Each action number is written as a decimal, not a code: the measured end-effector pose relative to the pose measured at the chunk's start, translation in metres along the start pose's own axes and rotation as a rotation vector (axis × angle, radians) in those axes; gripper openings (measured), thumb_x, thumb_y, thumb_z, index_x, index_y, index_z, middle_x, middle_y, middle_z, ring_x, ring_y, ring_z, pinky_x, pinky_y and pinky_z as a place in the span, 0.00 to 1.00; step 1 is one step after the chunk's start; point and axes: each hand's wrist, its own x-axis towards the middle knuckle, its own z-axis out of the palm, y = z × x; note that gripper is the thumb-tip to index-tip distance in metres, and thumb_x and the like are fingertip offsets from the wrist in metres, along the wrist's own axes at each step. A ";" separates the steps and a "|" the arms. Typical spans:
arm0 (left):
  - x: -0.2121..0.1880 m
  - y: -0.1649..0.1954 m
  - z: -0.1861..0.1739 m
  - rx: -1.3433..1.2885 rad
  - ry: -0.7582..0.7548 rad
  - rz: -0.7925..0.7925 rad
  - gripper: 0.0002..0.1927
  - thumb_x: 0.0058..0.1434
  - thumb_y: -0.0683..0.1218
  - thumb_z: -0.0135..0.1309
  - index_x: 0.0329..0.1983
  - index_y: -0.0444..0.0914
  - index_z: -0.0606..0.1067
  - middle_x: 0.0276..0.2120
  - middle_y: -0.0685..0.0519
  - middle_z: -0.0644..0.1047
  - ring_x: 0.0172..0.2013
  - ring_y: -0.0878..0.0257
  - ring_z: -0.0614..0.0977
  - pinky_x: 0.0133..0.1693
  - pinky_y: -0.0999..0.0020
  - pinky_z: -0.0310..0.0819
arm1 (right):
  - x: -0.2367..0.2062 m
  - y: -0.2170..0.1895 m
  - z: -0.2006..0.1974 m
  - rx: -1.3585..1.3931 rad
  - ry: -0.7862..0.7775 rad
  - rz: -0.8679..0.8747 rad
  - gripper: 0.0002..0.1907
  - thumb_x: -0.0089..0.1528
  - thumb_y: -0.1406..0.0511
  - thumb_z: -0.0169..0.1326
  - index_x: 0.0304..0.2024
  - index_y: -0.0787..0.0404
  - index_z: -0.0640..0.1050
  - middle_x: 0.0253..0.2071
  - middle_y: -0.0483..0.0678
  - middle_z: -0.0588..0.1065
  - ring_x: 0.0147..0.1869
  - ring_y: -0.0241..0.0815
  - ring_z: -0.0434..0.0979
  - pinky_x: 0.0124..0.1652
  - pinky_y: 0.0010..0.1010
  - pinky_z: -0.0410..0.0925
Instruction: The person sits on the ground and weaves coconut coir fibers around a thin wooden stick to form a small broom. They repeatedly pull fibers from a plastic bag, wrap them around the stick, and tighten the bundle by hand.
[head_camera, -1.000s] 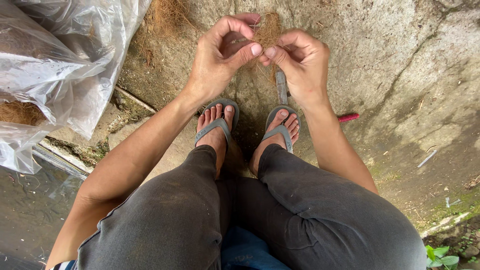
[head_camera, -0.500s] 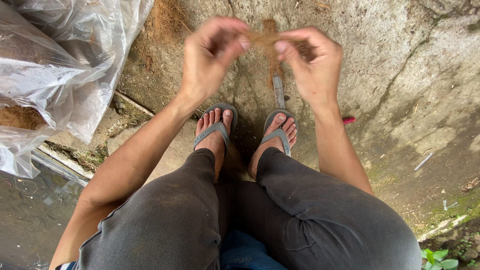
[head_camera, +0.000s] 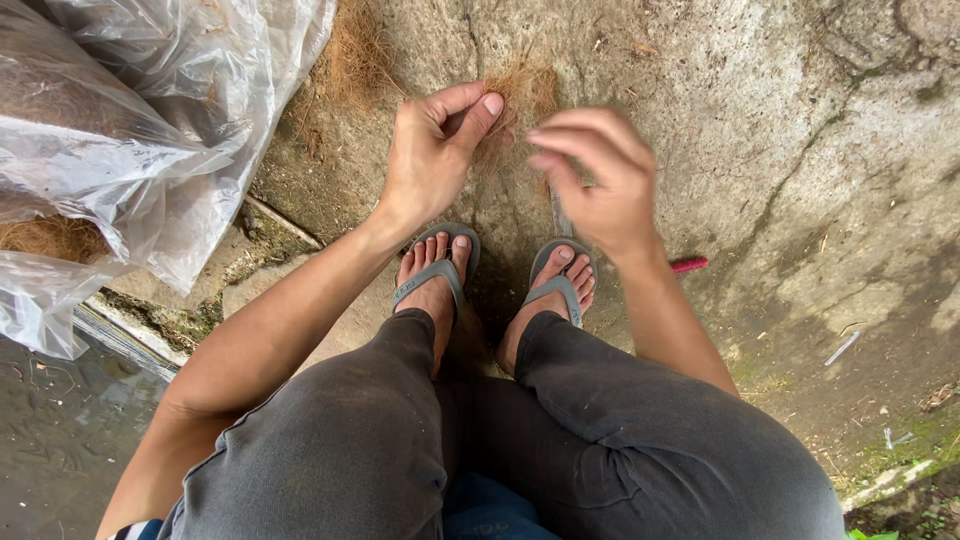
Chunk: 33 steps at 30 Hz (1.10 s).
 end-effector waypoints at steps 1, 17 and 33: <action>0.000 0.001 -0.002 0.063 -0.010 -0.043 0.11 0.72 0.45 0.55 0.48 0.33 0.83 0.25 0.43 0.81 0.20 0.64 0.69 0.24 0.68 0.63 | 0.003 0.004 -0.007 0.027 0.057 0.022 0.10 0.65 0.72 0.66 0.48 0.58 0.83 0.50 0.46 0.78 0.50 0.41 0.81 0.47 0.29 0.78; -0.003 0.014 0.005 -0.216 -0.256 0.361 0.06 0.67 0.43 0.63 0.43 0.35 0.80 0.48 0.50 0.77 0.43 0.67 0.81 0.44 0.71 0.83 | -0.016 0.013 0.016 0.753 0.384 0.470 0.09 0.68 0.75 0.62 0.48 0.63 0.76 0.44 0.49 0.80 0.42 0.34 0.81 0.38 0.23 0.73; -0.005 -0.002 0.014 -0.065 -0.056 0.296 0.04 0.73 0.43 0.58 0.45 0.38 0.81 0.34 0.53 0.81 0.32 0.70 0.79 0.35 0.74 0.74 | -0.007 -0.007 0.008 0.655 0.136 0.681 0.10 0.68 0.68 0.65 0.44 0.65 0.76 0.38 0.44 0.76 0.39 0.29 0.76 0.38 0.21 0.70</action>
